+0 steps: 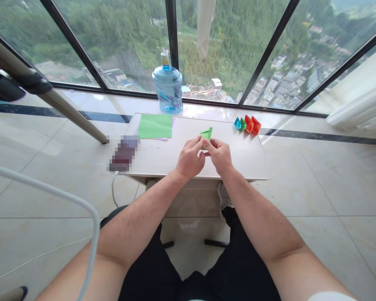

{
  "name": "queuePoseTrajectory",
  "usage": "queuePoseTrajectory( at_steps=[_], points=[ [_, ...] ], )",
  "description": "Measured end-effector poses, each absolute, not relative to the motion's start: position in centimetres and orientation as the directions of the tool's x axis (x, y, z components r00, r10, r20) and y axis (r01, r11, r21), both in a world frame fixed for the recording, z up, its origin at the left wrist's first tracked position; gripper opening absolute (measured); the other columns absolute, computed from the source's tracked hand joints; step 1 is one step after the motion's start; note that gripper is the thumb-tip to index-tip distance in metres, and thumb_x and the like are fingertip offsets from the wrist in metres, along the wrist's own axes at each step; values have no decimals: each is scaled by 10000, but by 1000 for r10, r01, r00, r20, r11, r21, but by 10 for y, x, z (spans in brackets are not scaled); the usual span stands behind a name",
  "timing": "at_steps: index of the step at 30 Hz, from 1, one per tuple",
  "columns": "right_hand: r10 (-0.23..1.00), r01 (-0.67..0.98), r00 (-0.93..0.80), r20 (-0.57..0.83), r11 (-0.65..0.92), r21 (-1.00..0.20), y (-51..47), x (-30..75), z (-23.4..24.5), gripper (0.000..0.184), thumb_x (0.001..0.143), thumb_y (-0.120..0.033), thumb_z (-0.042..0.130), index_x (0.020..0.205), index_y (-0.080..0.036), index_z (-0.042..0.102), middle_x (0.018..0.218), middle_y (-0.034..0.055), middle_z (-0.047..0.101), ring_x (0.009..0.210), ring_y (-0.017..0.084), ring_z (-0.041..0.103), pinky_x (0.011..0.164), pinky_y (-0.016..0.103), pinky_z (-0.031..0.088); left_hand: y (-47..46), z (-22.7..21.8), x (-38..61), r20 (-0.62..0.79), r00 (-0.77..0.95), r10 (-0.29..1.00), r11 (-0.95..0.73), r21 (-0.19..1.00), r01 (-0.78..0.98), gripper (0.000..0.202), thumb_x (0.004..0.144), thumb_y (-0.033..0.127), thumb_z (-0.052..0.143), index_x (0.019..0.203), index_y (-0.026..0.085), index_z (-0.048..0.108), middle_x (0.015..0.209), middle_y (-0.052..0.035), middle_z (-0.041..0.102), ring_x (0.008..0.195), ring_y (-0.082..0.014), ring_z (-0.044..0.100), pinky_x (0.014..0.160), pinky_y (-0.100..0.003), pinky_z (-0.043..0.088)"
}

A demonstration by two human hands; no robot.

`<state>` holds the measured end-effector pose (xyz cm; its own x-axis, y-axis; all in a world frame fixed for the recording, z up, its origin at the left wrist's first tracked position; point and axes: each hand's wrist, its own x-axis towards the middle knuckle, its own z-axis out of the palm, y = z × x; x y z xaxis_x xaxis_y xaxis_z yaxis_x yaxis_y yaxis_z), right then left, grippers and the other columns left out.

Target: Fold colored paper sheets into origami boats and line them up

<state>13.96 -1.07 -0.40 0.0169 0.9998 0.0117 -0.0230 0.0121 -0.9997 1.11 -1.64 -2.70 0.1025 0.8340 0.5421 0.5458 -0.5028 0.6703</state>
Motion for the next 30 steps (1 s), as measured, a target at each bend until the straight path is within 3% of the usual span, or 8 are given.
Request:
queuePoseTrajectory(
  at_steps=[3, 6, 8, 9, 12, 16, 21, 30],
  points=[
    [990, 50, 138, 17, 10, -999, -5, 146, -10, 410, 752, -567, 735, 826, -164, 727, 772, 41, 741, 738, 180, 699, 596, 268, 580, -20, -27, 14, 577, 143, 804, -550, 632, 546, 469, 742, 80, 583, 1181, 153, 730, 1380, -143, 665, 1292, -285, 588, 1116, -452, 485],
    [991, 72, 134, -16, -26, -997, -1, 156, -13, 334, 762, -500, 716, 746, -167, 701, 681, 22, 696, 627, 154, 660, 533, 256, 554, -13, -21, 11, 500, -120, 858, -396, 792, 465, 394, 752, 120, 602, 1123, 184, 720, 1292, -122, 700, 1159, -256, 651, 890, -375, 586],
    [997, 66, 74, -37, -42, -997, 0, 161, -12, 311, 746, -473, 734, 724, -165, 698, 667, 23, 691, 597, 149, 653, 504, 249, 538, -4, -16, 4, 317, -288, 904, -217, 918, 331, 421, 743, 183, 653, 1162, 180, 691, 1221, -118, 718, 996, -226, 689, 757, -328, 581],
    [998, 64, 40, -45, -47, -997, 0, 163, -11, 308, 739, -466, 747, 718, -162, 699, 667, 27, 695, 592, 150, 654, 495, 247, 532, 0, -14, 1, 182, -283, 942, -122, 968, 220, 399, 748, 222, 671, 1144, 178, 693, 1142, -106, 739, 920, -206, 699, 703, -301, 569],
    [997, 73, -38, -60, -57, -996, -1, 166, -6, 330, 728, -476, 777, 708, -156, 699, 658, 37, 702, 575, 150, 651, 478, 245, 517, 8, -9, -8, -78, -84, 993, 75, 996, -38, 245, 729, 300, 707, 912, 138, 720, 742, -58, 715, 665, -164, 665, 539, -246, 485],
    [993, 51, -91, -74, -70, -996, 0, 170, -3, 361, 723, -494, 808, 745, -148, 707, 647, 45, 713, 576, 155, 669, 472, 235, 506, 9, -5, -13, -74, -35, 997, 68, 987, -146, 169, 641, 262, 763, 719, 138, 680, 548, -9, 631, 516, -119, 587, 470, -218, 413],
    [992, 19, -79, -103, -101, -995, 2, 178, -1, 344, 713, -463, 833, 766, -144, 714, 671, 68, 745, 618, 170, 715, 497, 228, 525, 10, -3, -17, -81, -104, 991, 64, 985, -161, 165, 630, 248, 762, 711, 140, 668, 564, -8, 651, 505, -117, 603, 447, -210, 408],
    [984, 42, -172, -45, -38, -998, 1, 183, 4, 318, 736, -442, 797, 820, -142, 738, 660, 54, 739, 586, 170, 706, 488, 238, 518, 6, 0, -17, -56, 35, 998, 60, 993, -102, 206, 676, 276, 769, 766, 155, 629, 545, -26, 673, 512, -155, 662, 453, -216, 447]
  ],
)
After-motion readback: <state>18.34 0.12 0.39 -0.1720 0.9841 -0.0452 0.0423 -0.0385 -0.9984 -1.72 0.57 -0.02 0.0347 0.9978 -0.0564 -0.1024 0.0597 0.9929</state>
